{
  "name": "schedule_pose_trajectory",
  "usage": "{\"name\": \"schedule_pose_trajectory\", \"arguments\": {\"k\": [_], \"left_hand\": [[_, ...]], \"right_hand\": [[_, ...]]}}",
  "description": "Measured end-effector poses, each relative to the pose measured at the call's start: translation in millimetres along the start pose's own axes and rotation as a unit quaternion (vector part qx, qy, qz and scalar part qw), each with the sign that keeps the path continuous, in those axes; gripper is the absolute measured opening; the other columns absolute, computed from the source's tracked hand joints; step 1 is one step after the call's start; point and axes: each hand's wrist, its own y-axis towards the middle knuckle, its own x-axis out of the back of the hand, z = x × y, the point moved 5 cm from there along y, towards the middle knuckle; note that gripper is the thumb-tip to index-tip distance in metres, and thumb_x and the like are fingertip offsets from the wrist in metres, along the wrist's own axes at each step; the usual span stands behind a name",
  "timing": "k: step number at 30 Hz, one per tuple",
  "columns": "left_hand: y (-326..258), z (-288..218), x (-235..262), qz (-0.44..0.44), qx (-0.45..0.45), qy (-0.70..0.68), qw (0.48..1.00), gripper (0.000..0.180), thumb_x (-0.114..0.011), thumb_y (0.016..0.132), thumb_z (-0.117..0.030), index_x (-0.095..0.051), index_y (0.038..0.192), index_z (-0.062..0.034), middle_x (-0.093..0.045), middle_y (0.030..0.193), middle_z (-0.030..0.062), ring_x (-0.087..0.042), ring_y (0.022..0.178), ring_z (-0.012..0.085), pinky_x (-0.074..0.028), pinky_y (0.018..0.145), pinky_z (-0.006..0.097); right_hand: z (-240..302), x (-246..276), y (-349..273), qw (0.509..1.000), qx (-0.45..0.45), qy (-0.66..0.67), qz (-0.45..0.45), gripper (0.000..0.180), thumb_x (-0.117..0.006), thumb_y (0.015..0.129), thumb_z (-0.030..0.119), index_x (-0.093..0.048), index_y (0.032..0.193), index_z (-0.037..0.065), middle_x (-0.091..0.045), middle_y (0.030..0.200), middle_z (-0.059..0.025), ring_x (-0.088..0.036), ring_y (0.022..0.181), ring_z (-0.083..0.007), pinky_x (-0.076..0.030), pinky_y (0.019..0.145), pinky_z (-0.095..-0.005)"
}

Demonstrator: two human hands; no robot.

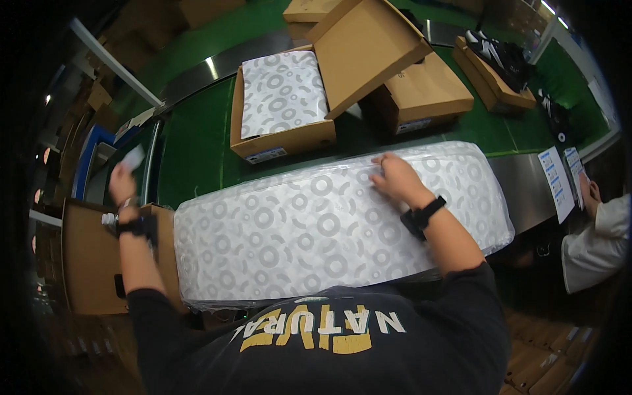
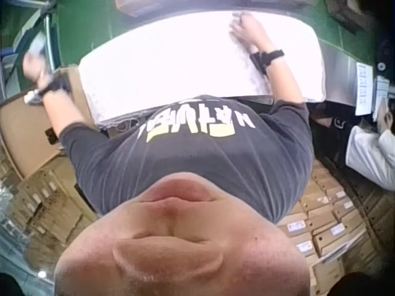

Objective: Packing manufactured athletic shoes into cardboard boxes on a production line conveyor.

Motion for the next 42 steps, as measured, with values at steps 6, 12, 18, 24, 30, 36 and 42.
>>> {"name": "schedule_pose_trajectory", "arguments": {"k": [6,12,18,24,30,36,42], "left_hand": [[-91.1,-98.4,-174.8,0.401,0.137,-0.231,0.876,0.098,-0.058,0.072,-0.059,-0.011,0.138,-0.0040,-0.023,0.138,0.0247,-0.027,0.127,0.0342,-0.028,0.100,0.042],[-104.1,-106.7,-195.2,0.526,0.365,-0.350,0.684,0.109,-0.041,0.063,-0.080,0.016,0.137,-0.0234,-0.027,0.134,0.0252,-0.034,0.115,0.0506,-0.020,0.092,0.065],[-108.5,-40.9,-239.1,0.303,0.286,-0.125,0.901,0.095,-0.065,0.072,-0.040,-0.002,0.140,-0.0186,-0.037,0.129,0.0231,-0.049,0.107,0.0376,-0.038,0.085,0.056],[-150.0,-229.6,-227.7,0.366,-0.249,0.070,0.894,0.078,-0.072,0.064,-0.036,-0.034,0.132,-0.0274,-0.030,0.135,0.0191,-0.038,0.118,0.0371,-0.031,0.095,0.053],[-195.4,-302.6,-264.9,0.428,-0.251,0.218,0.841,0.068,-0.069,0.063,-0.044,-0.043,0.125,-0.0315,-0.022,0.141,0.0119,-0.017,0.129,0.0380,-0.018,0.093,0.069],[-127.5,-203.9,-245.0,0.345,-0.222,0.282,0.867,0.062,-0.068,0.064,-0.042,-0.046,0.121,-0.0320,-0.022,0.141,0.0096,-0.019,0.128,0.0392,-0.020,0.092,0.069],[-110.0,-110.6,-179.4,0.249,-0.061,0.318,0.913,0.054,-0.064,0.072,-0.026,-0.044,0.121,-0.0137,-0.037,0.130,0.0120,-0.030,0.123,0.0303,-0.020,0.096,0.063]], "right_hand": [[13.6,31.6,91.8,0.978,0.056,0.101,-0.173,0.060,-0.066,0.071,0.030,-0.046,0.121,0.003,-0.042,0.123,-0.0234,-0.044,0.110,-0.0383,-0.037,0.093,-0.0385],[89.4,-5.2,122.6,0.987,0.134,0.082,-0.013,0.074,-0.065,0.072,0.040,-0.030,0.135,0.022,-0.016,0.138,-0.0288,-0.036,0.117,-0.0402,-0.032,0.099,-0.0388],[49.2,16.8,93.6,0.937,-0.051,0.035,-0.345,0.072,-0.071,0.068,0.033,-0.038,0.129,0.013,-0.028,0.132,-0.0262,-0.035,0.116,-0.0401,-0.031,0.097,-0.0437],[-115.0,67.0,73.8,0.672,-0.267,0.590,-0.358,0.108,-0.069,0.069,0.013,0.015,0.137,0.014,-0.038,0.124,-0.0189,-0.045,0.106,-0.0299,-0.042,0.082,-0.0386],[-67.8,17.9,101.8,0.662,-0.306,0.565,-0.385,0.107,-0.069,0.068,0.012,0.011,0.138,0.014,-0.032,0.127,-0.0237,-0.042,0.110,-0.0331,-0.037,0.091,-0.0376],[-22.1,105.3,81.5,0.854,-0.039,0.016,-0.519,0.090,-0.074,0.061,0.015,-0.023,0.135,0.017,-0.027,0.127,-0.0302,-0.029,0.119,-0.0404,-0.029,0.096,-0.0455],[17.4,200.2,213.7,0.962,-0.047,-0.214,-0.162,0.078,-0.070,0.064,0.023,-0.034,0.132,0.025,-0.051,0.112,-0.0207,-0.049,0.105,-0.0345,-0.038,0.089,-0.0429]]}}
